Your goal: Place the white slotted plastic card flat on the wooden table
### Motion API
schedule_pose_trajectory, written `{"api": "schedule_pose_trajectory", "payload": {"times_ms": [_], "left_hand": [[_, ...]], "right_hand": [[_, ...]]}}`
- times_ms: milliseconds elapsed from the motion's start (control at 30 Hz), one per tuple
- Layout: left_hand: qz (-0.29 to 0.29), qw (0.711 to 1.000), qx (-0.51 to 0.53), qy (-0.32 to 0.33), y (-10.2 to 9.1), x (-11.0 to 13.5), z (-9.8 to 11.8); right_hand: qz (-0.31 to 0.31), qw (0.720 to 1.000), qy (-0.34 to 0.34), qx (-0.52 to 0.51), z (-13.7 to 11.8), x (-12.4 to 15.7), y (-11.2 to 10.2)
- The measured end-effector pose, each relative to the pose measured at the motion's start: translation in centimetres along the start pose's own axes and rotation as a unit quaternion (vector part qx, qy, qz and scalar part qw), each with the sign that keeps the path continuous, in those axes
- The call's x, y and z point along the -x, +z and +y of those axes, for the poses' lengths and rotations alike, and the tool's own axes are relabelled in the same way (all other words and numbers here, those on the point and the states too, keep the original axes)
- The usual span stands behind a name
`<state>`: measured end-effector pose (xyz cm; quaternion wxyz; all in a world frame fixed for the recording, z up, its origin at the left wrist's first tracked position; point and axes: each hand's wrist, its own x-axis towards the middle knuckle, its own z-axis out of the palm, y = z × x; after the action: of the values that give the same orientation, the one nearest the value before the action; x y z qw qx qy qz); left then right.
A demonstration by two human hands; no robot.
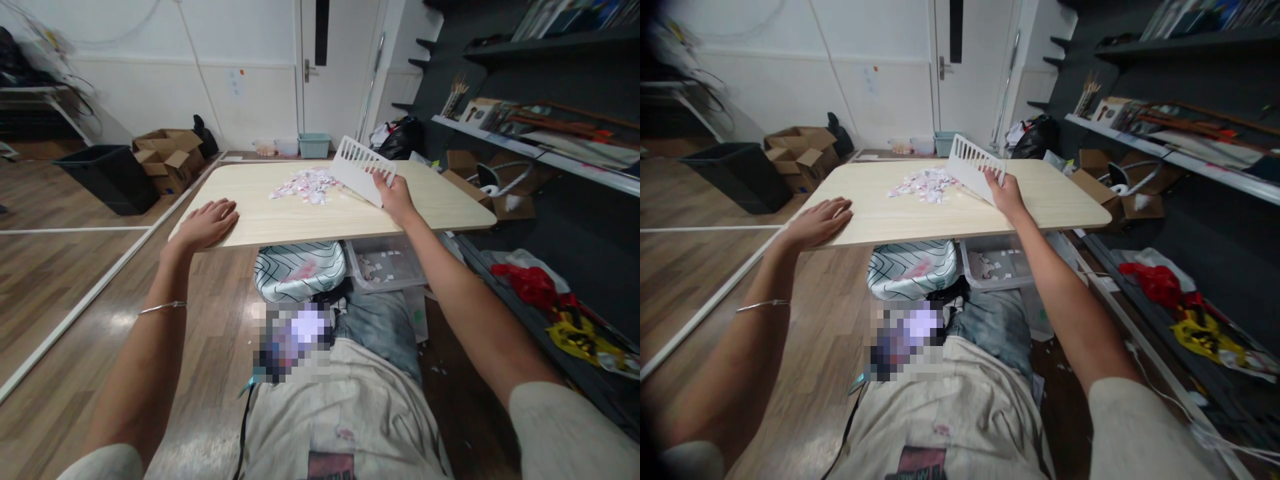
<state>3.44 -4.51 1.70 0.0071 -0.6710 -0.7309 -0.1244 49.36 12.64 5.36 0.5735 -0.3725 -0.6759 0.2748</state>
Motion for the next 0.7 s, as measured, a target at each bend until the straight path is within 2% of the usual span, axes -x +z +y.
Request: {"api": "schedule_pose_trajectory", "payload": {"times_ms": [100, 233, 500, 700], "left_hand": [[-0.008, 1.0, -0.003, -0.016, 0.1, -0.1, 0.0], [-0.026, 0.999, -0.003, -0.026, 0.1, -0.2, 0.1], [0.005, 1.0, -0.001, -0.006, 0.3, -0.1, -0.4], [-0.026, 1.0, 0.001, -0.014, -0.1, -0.2, -0.3]], "right_hand": [[0.013, 1.0, -0.001, -0.004, 1.0, 0.2, 0.1], [0.001, 1.0, 0.021, -0.008, 1.7, 0.1, 0.1], [-0.022, 0.997, 0.066, -0.024, 3.7, -0.1, -0.3], [-0.023, 0.999, 0.027, -0.029, 5.9, -0.9, -1.1]]}}
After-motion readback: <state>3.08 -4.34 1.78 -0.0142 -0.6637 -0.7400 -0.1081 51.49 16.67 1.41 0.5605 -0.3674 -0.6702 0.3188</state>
